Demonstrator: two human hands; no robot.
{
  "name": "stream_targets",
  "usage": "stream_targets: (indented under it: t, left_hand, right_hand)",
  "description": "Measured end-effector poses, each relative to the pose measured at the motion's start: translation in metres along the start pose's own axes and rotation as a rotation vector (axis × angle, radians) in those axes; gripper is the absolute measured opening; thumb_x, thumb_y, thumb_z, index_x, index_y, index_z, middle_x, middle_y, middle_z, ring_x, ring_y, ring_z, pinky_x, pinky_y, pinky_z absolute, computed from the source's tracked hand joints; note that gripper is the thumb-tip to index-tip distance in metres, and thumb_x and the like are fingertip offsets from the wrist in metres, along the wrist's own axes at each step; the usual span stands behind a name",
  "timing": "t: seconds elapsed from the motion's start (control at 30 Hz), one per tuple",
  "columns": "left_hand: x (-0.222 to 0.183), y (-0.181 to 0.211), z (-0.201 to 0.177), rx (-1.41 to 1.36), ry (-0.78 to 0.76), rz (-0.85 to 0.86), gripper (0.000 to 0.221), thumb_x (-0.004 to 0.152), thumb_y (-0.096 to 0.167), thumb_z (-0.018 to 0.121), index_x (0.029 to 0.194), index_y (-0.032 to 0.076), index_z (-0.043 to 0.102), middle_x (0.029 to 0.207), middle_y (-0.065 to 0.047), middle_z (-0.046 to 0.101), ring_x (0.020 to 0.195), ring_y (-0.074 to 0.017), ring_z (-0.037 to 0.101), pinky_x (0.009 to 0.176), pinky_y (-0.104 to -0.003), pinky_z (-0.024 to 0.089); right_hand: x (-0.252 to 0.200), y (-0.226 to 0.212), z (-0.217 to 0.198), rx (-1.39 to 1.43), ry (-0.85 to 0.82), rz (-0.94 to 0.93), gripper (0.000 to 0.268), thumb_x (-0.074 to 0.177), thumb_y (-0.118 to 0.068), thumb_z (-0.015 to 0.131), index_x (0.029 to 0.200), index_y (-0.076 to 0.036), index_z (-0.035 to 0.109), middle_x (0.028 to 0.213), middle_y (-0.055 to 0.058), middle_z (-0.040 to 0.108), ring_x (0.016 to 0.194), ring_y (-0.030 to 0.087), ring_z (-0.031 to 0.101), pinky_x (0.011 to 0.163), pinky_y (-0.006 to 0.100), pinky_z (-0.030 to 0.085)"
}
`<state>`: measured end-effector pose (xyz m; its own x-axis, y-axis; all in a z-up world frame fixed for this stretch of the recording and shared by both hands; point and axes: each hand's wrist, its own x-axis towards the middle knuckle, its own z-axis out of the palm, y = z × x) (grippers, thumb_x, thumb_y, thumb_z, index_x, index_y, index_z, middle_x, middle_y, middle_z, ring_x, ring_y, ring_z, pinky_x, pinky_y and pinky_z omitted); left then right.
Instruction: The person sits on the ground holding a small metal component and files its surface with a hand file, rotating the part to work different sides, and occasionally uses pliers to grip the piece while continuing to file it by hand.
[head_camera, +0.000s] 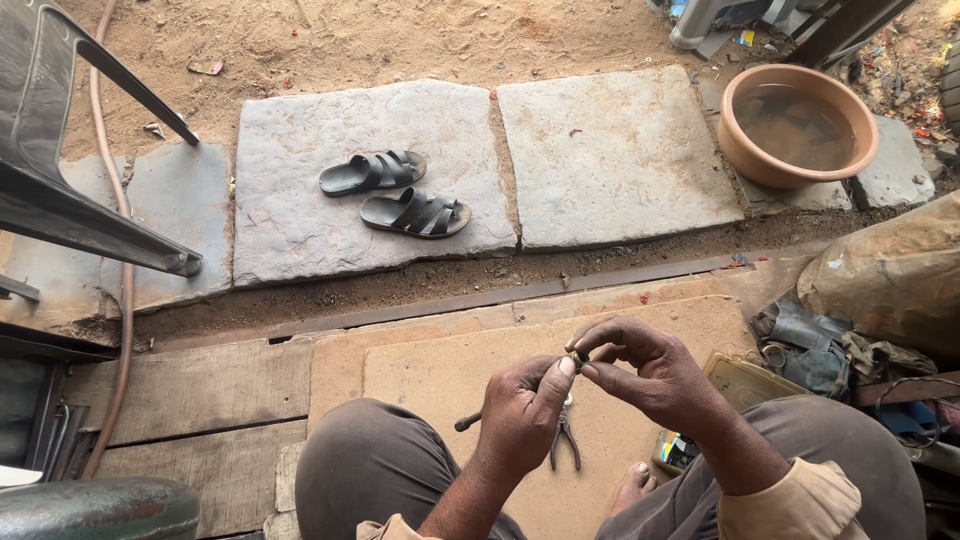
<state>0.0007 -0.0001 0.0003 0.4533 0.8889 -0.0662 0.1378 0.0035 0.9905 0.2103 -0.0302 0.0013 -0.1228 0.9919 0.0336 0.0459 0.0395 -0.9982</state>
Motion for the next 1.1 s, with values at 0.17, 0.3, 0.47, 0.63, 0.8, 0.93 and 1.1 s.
stream_targets:
  t: [0.17, 0.3, 0.47, 0.63, 0.8, 0.93, 1.1]
  left_hand:
    - [0.000, -0.004, 0.002, -0.065, 0.023, 0.021, 0.041, 0.102, 0.037, 0.058, 0.103, 0.001, 0.078, 0.073, -0.007, 0.070, 0.069, -0.0132, 0.066, 0.062, -0.031, 0.053]
    - [0.001, -0.017, 0.006, -0.146, 0.043, 0.027, 0.042, 0.103, 0.038, 0.058, 0.095, 0.001, 0.076, 0.071, -0.001, 0.063, 0.069, -0.0107, 0.058, 0.060, -0.030, 0.048]
    - [0.000, -0.024, 0.016, -0.137, 0.051, 0.035, 0.047, 0.106, 0.040, 0.056, 0.082, 0.001, 0.069, 0.064, 0.001, 0.053, 0.062, -0.0104, 0.049, 0.056, -0.029, 0.041]
    - [-0.019, 0.006, 0.028, -0.118, 0.073, 0.114, 0.043, 0.105, 0.039, 0.054, 0.087, 0.003, 0.070, 0.065, 0.002, 0.054, 0.064, -0.0098, 0.051, 0.059, -0.029, 0.044]
    - [-0.040, 0.026, 0.046, -0.093, 0.123, 0.080, 0.043, 0.105, 0.038, 0.057, 0.092, 0.001, 0.074, 0.063, 0.003, 0.052, 0.062, -0.0079, 0.048, 0.056, -0.028, 0.042]
    - [-0.064, 0.036, 0.052, -0.070, 0.137, 0.045, 0.042, 0.104, 0.039, 0.056, 0.101, 0.003, 0.078, 0.060, 0.004, 0.049, 0.057, -0.0076, 0.044, 0.052, -0.028, 0.038]
    - [-0.078, 0.046, 0.053, -0.017, 0.194, 0.110, 0.041, 0.104, 0.037, 0.057, 0.104, 0.002, 0.079, 0.062, 0.004, 0.053, 0.060, -0.0067, 0.049, 0.054, -0.027, 0.040]
  right_hand:
    - [0.004, -0.003, 0.001, -0.060, -0.009, 0.012, 0.020, 0.092, -0.008, 0.074, 0.112, -0.006, 0.073, 0.113, 0.007, 0.073, 0.107, 0.015, 0.070, 0.091, 0.034, 0.060]
    - [0.008, -0.008, 0.002, -0.160, -0.002, 0.018, 0.020, 0.090, -0.009, 0.073, 0.110, -0.007, 0.074, 0.109, 0.004, 0.076, 0.102, 0.013, 0.072, 0.089, 0.033, 0.061]
    - [0.005, -0.010, -0.001, -0.177, 0.005, -0.007, 0.021, 0.089, -0.010, 0.074, 0.109, -0.007, 0.076, 0.104, 0.004, 0.078, 0.097, 0.013, 0.074, 0.087, 0.032, 0.061]
    - [-0.010, -0.031, -0.003, -0.231, 0.048, -0.001, 0.020, 0.088, -0.012, 0.076, 0.107, -0.007, 0.077, 0.100, 0.004, 0.079, 0.093, 0.013, 0.074, 0.082, 0.032, 0.061]
    - [-0.030, -0.053, -0.015, -0.206, -0.019, -0.037, 0.021, 0.086, -0.016, 0.078, 0.106, -0.008, 0.077, 0.099, 0.004, 0.081, 0.092, 0.013, 0.077, 0.082, 0.029, 0.063]
    - [-0.048, -0.070, -0.011, -0.206, -0.060, 0.011, 0.023, 0.085, -0.017, 0.079, 0.106, -0.009, 0.076, 0.100, 0.003, 0.081, 0.090, 0.013, 0.078, 0.080, 0.029, 0.065]
    - [-0.051, -0.070, -0.009, -0.071, -0.152, -0.119, 0.021, 0.088, -0.015, 0.078, 0.107, -0.006, 0.076, 0.101, 0.006, 0.079, 0.092, 0.013, 0.076, 0.081, 0.031, 0.063]
